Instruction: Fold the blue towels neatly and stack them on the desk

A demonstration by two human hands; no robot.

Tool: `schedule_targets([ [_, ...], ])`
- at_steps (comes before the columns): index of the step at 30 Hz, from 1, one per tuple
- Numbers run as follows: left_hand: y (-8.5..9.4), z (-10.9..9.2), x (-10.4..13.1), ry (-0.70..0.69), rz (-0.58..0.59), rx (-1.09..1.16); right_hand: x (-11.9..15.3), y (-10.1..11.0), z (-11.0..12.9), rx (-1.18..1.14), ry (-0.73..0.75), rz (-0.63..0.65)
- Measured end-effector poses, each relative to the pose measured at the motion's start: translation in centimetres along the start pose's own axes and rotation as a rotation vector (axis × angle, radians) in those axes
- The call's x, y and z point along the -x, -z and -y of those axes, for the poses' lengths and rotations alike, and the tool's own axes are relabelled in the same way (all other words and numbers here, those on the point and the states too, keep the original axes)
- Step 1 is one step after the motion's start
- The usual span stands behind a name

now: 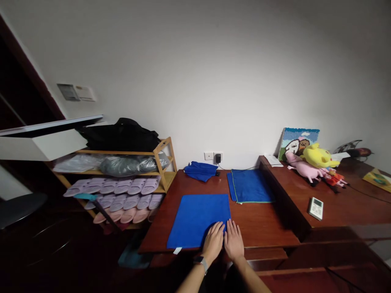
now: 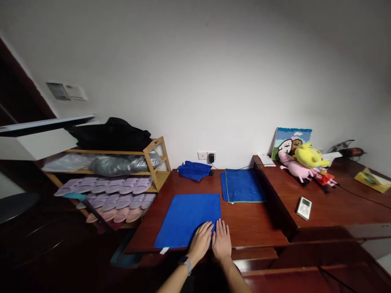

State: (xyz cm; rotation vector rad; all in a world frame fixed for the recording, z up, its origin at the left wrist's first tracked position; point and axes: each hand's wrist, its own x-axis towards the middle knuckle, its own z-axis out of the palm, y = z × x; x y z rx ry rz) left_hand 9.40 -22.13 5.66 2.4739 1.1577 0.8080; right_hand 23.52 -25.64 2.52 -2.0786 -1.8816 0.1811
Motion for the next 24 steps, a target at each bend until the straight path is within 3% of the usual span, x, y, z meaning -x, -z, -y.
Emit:
schedule_targets([
  [3, -1.7, -0.1, -1.1, -0.099, 0.069, -0.187, -0.2, -0.2, -0.1, 0.020, 0.017, 0.040],
  [7, -3.3, 0.9, -1.3, -0.040, 0.134, -0.287, -0.4, -0.8, -0.4, 0.012, 0.027, 0.052],
  [12, -3.2, 2.9, 0.1, 0.003, 0.161, -0.322, -0.3, -0.6, -0.3, 0.004, 0.016, 0.010],
  [17, -0.7, 6.2, 2.2, 0.058, 0.128, -0.375, -0.1, 0.1, 0.3, 0.001, -0.006, -0.004],
  [24, 5.9, 13.7, 5.7, 0.301, 0.139, -0.496, -0.1, -0.1, 0.3, -0.010, -0.017, -0.006],
])
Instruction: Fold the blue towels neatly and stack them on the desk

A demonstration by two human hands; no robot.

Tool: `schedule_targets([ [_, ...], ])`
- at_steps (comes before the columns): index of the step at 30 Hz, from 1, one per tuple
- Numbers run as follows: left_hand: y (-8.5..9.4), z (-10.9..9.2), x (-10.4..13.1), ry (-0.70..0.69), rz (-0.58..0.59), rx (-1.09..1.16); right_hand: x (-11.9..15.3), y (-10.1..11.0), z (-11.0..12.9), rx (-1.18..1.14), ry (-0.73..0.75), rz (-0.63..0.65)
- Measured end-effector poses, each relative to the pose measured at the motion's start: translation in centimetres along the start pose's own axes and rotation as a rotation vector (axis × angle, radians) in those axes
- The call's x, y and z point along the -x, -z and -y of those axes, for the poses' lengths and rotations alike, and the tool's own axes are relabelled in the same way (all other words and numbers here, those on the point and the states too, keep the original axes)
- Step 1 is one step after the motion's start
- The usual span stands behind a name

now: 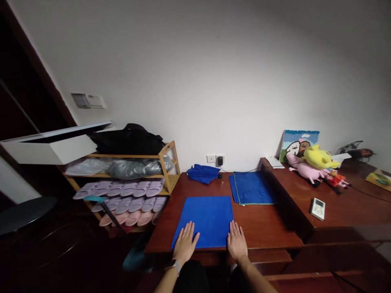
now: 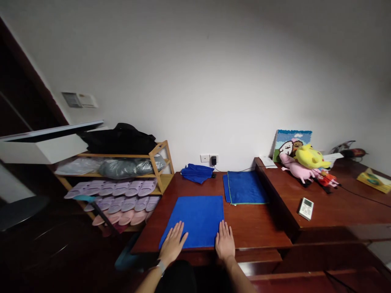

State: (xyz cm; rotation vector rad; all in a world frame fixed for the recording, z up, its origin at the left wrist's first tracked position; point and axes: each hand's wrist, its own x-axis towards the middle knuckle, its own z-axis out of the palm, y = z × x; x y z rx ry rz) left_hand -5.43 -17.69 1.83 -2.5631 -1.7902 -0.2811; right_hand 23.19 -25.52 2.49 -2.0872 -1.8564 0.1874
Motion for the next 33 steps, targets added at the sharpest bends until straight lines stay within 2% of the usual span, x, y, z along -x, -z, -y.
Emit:
schedule_targets([
  [4, 0.8, 4.5, 0.3, 0.056, 0.011, -0.030, -0.1, -0.4, -0.1, -0.005, -0.003, -0.009],
  [8, 0.7, 6.3, 0.4, 0.022, -0.018, 0.003, -0.2, -0.5, -0.1, -0.003, -0.009, 0.010],
  [15, 0.0, 6.3, 0.8, 0.008, -0.099, 0.011, -0.7, 0.0, -0.4, -0.033, -0.044, 0.033],
  [22, 0.0, 6.2, 0.6, 0.007, -0.115, 0.000, -4.3, 2.0, 0.6, -0.018, -0.066, 0.060],
  [26, -0.4, 6.4, 0.7, 0.002, -0.121, 0.018, -5.4, 1.7, 0.9, -0.002, -0.094, 0.120],
  [33, -1.6, 7.1, 0.5, -0.040, -0.151, 0.069, -5.2, 1.4, 0.7, 0.003, -0.102, 0.148],
])
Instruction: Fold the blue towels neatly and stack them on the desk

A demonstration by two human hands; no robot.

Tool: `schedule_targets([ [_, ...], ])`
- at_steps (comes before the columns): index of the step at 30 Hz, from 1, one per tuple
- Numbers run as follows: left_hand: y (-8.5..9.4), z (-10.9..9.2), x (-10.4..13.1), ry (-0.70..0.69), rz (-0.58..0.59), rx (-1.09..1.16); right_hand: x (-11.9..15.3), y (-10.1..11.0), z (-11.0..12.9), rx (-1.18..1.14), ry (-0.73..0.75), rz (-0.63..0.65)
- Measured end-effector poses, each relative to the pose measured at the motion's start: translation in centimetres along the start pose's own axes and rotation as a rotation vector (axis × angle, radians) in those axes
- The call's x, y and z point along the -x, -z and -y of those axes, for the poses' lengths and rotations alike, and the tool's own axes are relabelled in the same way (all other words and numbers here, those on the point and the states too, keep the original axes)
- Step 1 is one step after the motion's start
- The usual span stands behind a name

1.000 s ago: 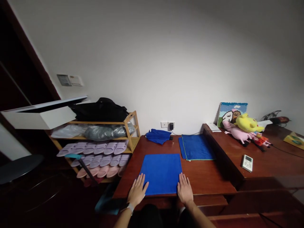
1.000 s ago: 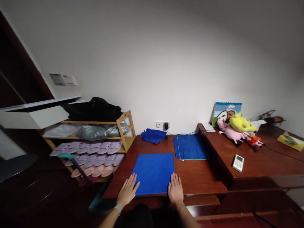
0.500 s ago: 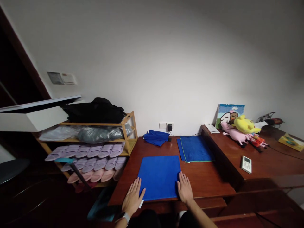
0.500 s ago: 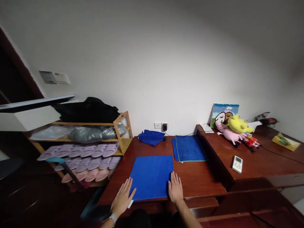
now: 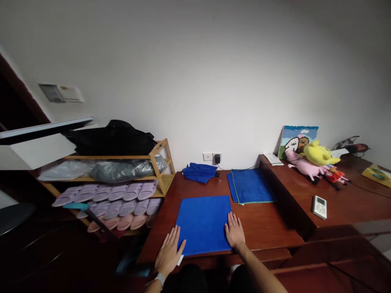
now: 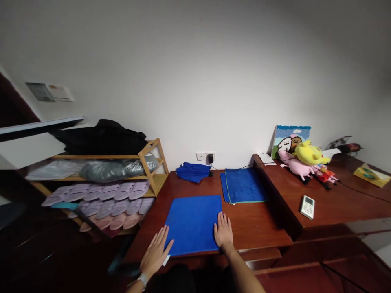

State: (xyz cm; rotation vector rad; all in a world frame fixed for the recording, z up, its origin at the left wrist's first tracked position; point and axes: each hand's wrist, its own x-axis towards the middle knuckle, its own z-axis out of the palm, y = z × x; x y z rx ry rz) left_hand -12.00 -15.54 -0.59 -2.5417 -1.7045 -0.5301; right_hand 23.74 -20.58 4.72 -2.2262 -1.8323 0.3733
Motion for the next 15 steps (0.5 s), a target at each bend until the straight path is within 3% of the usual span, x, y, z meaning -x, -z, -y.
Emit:
schedule_targets([
  [6, -0.1, 1.4, -0.6, 0.095, 0.095, 0.077, -0.1, -0.2, -0.1, -0.018, 0.007, -0.005],
  [9, 0.5, 0.2, -1.9, 0.141, 0.038, 0.073, -0.1, -0.3, -0.1, -0.024, 0.006, -0.008],
  [12, 0.9, -4.8, -4.0, 0.015, 0.025, 0.080, -0.1, -0.1, -0.1, -0.021, 0.001, -0.004],
  [15, 0.2, -12.1, -6.6, -0.182, 0.117, 0.120, 0.0, 0.1, -0.1, -0.007, 0.006, 0.000],
])
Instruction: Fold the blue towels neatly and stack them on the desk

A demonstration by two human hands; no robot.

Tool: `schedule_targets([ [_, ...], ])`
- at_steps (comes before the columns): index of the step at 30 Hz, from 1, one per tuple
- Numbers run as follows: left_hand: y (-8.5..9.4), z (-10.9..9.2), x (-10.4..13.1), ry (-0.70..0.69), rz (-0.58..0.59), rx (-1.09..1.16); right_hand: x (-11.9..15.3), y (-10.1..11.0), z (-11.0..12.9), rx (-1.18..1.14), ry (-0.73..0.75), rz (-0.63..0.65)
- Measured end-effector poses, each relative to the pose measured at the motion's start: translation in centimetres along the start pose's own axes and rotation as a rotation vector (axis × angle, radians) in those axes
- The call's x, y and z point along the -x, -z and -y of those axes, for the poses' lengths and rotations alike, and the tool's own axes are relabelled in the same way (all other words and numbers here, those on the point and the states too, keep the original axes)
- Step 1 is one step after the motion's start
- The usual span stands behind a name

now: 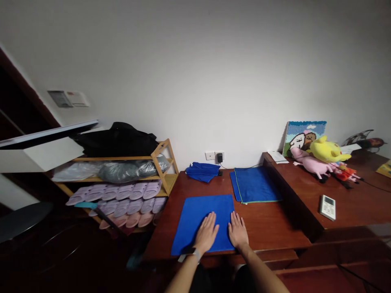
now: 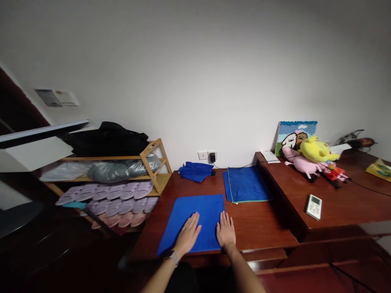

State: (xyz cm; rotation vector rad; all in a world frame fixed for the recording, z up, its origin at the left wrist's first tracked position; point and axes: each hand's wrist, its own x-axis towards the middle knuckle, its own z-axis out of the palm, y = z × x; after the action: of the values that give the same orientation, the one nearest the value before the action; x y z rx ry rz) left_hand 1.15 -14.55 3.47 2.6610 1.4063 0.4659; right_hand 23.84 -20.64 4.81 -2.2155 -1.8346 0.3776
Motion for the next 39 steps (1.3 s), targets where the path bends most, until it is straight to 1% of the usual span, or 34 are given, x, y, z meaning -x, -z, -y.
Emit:
schedule_targets([
  [2, -1.2, -4.0, -2.3, -0.078, 0.053, 0.027, 0.1, 0.0, -0.1, 0.013, 0.011, 0.004],
  [3, -1.9, -5.5, -3.3, -0.094, 0.079, 0.036, 0.1, 0.0, -0.1, 0.020, 0.018, 0.007],
  [4, -2.4, -6.5, -4.0, -0.100, 0.099, 0.040, 0.1, -0.1, -0.2, 0.025, 0.026, 0.009],
  [5, -2.9, -7.1, -4.5, -0.102, 0.115, 0.041, 0.1, -0.2, -0.2, 0.030, 0.033, 0.011],
  [6, -3.2, -7.2, -4.8, -0.100, 0.125, 0.038, 0.0, -0.3, -0.3, 0.034, 0.036, 0.010],
  [7, -3.4, -6.8, -4.8, -0.093, 0.128, 0.032, 0.0, -0.4, -0.3, 0.035, 0.035, 0.006],
  [8, -3.4, -6.0, -4.7, -0.085, 0.125, 0.024, -0.1, -0.5, -0.3, 0.034, 0.030, 0.001],
  [10, -2.9, -3.5, -3.9, -0.053, 0.109, 0.001, -0.1, -0.6, -0.3, 0.031, 0.019, -0.011],
  [12, -1.9, 0.0, -2.6, 0.009, 0.089, -0.030, -0.1, -0.6, -0.3, 0.033, 0.012, -0.015],
  [16, 0.9, 8.4, 1.2, 0.190, 0.058, -0.099, 0.0, -0.4, -0.2, 0.038, 0.003, 0.001],
  [18, 1.9, 12.2, 3.0, 0.258, 0.032, -0.121, 0.0, -0.4, -0.1, 0.039, -0.002, 0.008],
  [20, 2.5, 14.8, 4.5, 0.273, 0.016, -0.123, 0.0, -0.4, -0.1, 0.043, -0.006, 0.015],
  [21, 2.6, 15.6, 5.0, 0.267, 0.008, -0.119, 0.0, -0.4, 0.0, 0.046, -0.008, 0.020],
  [22, 2.6, 16.1, 5.3, 0.258, -0.001, -0.113, -0.1, -0.4, 0.0, 0.050, -0.009, 0.025],
  [24, 2.6, 16.4, 5.5, 0.247, -0.015, -0.100, -0.1, -0.4, 0.1, 0.056, -0.011, 0.037],
  [28, 2.7, 15.8, 5.2, 0.249, -0.032, -0.077, -0.2, -0.4, -0.2, 0.032, -0.019, 0.064],
  [30, 2.8, 15.6, 5.2, 0.252, -0.049, -0.071, -0.6, -0.1, -0.5, 0.004, -0.022, 0.047],
  [32, 2.9, 15.6, 5.2, 0.261, -0.057, -0.066, -1.5, 0.4, -0.6, -0.007, -0.014, 0.016],
  [35, 3.0, 15.7, 5.3, 0.266, -0.059, -0.062, -3.6, 1.1, -0.5, 0.004, 0.003, 0.003],
  [37, 3.0, 15.8, 5.4, 0.267, -0.058, -0.067, -5.1, 1.2, -0.2, 0.013, 0.004, 0.012],
  [39, 2.9, 15.9, 5.4, 0.267, -0.051, -0.072, -6.2, 0.8, 0.0, 0.023, 0.007, 0.028],
])
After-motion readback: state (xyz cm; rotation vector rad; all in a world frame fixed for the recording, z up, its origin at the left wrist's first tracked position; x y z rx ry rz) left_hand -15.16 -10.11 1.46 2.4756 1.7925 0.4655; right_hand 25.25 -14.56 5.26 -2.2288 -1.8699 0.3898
